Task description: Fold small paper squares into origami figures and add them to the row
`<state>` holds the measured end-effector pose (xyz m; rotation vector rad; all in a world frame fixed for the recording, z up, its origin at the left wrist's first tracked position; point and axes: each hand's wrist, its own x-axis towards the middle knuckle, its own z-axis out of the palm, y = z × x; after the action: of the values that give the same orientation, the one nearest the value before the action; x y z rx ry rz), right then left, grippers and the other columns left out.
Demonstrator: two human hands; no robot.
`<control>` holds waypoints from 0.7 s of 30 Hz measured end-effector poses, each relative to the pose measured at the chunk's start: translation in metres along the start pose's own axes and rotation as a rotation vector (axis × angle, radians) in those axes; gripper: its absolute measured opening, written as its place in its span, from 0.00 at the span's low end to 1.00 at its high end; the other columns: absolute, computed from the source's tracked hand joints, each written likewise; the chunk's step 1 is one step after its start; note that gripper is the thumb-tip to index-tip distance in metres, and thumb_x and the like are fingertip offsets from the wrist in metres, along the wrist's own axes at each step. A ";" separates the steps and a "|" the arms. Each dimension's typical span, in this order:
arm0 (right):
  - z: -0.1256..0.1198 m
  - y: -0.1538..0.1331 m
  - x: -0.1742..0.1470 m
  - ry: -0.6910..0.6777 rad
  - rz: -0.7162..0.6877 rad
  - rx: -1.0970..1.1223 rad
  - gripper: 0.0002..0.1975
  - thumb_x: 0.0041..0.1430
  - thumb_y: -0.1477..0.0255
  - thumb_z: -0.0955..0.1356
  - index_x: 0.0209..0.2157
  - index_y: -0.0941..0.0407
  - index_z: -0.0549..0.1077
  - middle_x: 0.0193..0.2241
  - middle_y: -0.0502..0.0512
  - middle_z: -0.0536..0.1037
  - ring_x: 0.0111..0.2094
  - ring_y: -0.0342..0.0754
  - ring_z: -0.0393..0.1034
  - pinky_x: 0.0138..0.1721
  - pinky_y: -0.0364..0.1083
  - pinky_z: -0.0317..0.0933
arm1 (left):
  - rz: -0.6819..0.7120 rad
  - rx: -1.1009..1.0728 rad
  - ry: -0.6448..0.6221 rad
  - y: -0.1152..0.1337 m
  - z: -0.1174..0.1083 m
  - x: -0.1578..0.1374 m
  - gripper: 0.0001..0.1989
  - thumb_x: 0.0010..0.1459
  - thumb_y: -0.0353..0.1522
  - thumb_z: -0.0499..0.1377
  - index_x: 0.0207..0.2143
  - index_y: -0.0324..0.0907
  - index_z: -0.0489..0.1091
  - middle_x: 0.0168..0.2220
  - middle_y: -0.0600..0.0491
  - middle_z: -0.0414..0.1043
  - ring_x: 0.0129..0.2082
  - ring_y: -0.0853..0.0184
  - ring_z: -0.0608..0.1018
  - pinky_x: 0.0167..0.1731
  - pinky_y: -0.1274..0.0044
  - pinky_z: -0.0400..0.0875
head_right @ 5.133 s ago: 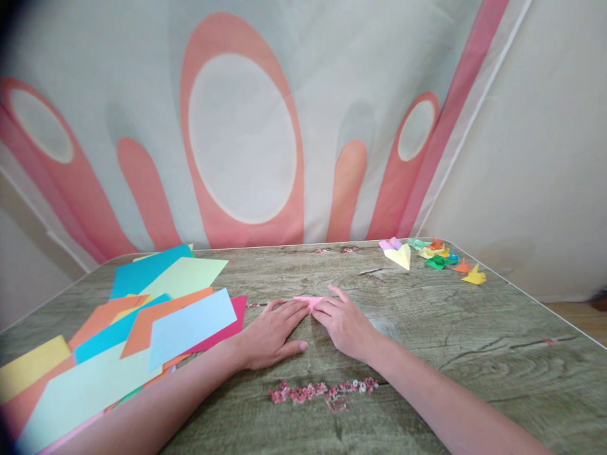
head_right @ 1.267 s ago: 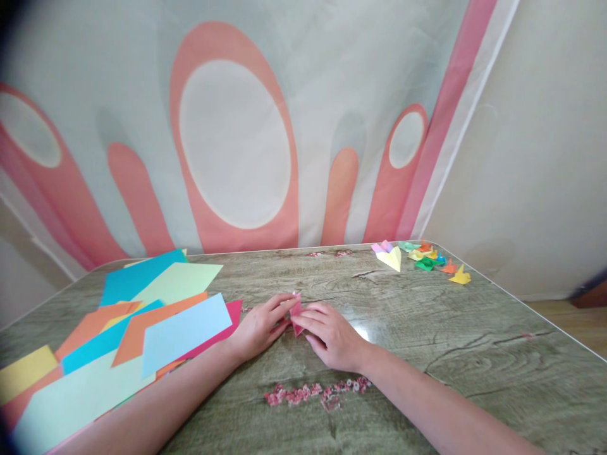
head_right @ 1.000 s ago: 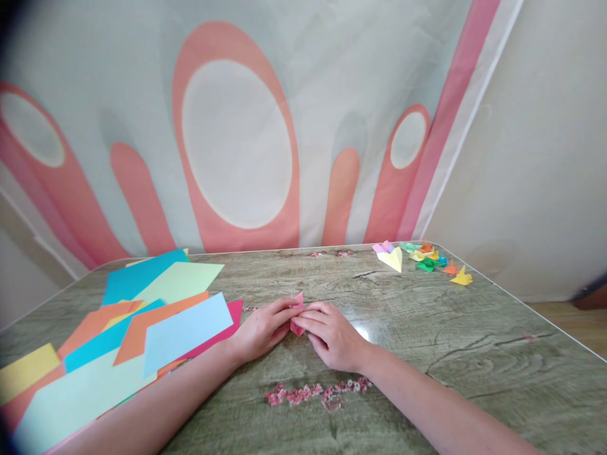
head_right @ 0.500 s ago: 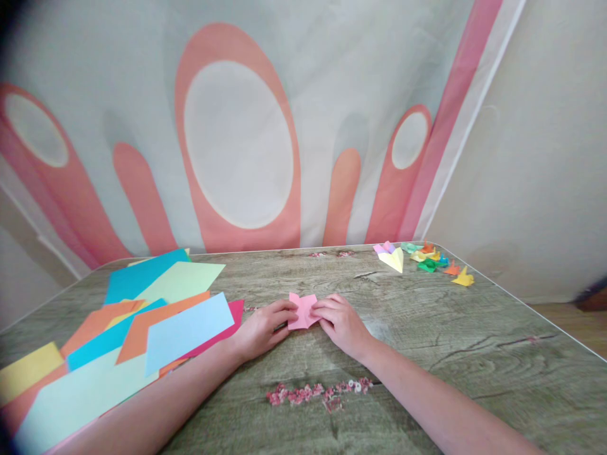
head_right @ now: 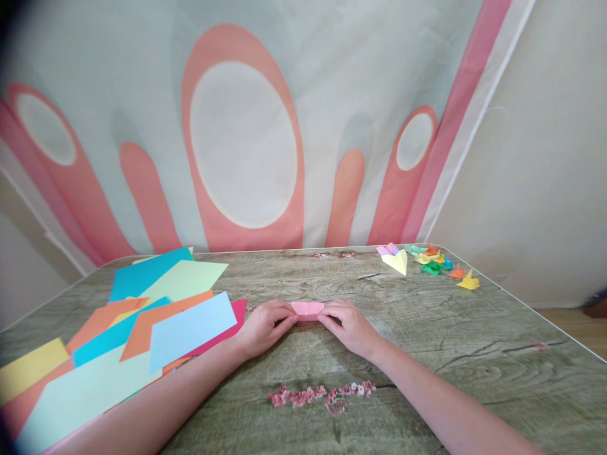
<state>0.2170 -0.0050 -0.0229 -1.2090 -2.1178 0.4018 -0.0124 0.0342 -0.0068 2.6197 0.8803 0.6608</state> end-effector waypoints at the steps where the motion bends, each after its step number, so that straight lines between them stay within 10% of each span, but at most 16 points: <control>1: -0.001 -0.001 0.001 -0.006 0.022 0.010 0.11 0.61 0.69 0.62 0.30 0.54 0.74 0.27 0.51 0.74 0.31 0.45 0.67 0.37 0.45 0.58 | -0.028 -0.011 0.000 0.000 0.000 0.000 0.18 0.63 0.36 0.46 0.31 0.41 0.72 0.32 0.52 0.73 0.34 0.68 0.72 0.37 0.78 0.64; 11: -0.002 0.001 0.016 -0.003 0.157 0.001 0.10 0.58 0.71 0.62 0.25 0.56 0.71 0.28 0.52 0.71 0.30 0.44 0.65 0.33 0.43 0.56 | -0.283 -0.048 0.035 -0.002 0.009 0.006 0.13 0.60 0.38 0.49 0.31 0.41 0.68 0.27 0.55 0.70 0.27 0.69 0.71 0.27 0.80 0.62; 21: 0.005 0.012 0.033 -0.110 0.217 -0.086 0.08 0.54 0.72 0.64 0.23 0.57 0.71 0.24 0.52 0.70 0.26 0.43 0.64 0.29 0.42 0.55 | -0.206 0.268 0.096 0.020 -0.001 -0.001 0.18 0.58 0.39 0.51 0.50 0.43 0.61 0.47 0.47 0.65 0.47 0.59 0.67 0.47 0.68 0.61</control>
<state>0.2094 0.0295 -0.0201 -1.5042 -2.1216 0.4874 -0.0035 0.0188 0.0017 2.6903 1.3304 0.6566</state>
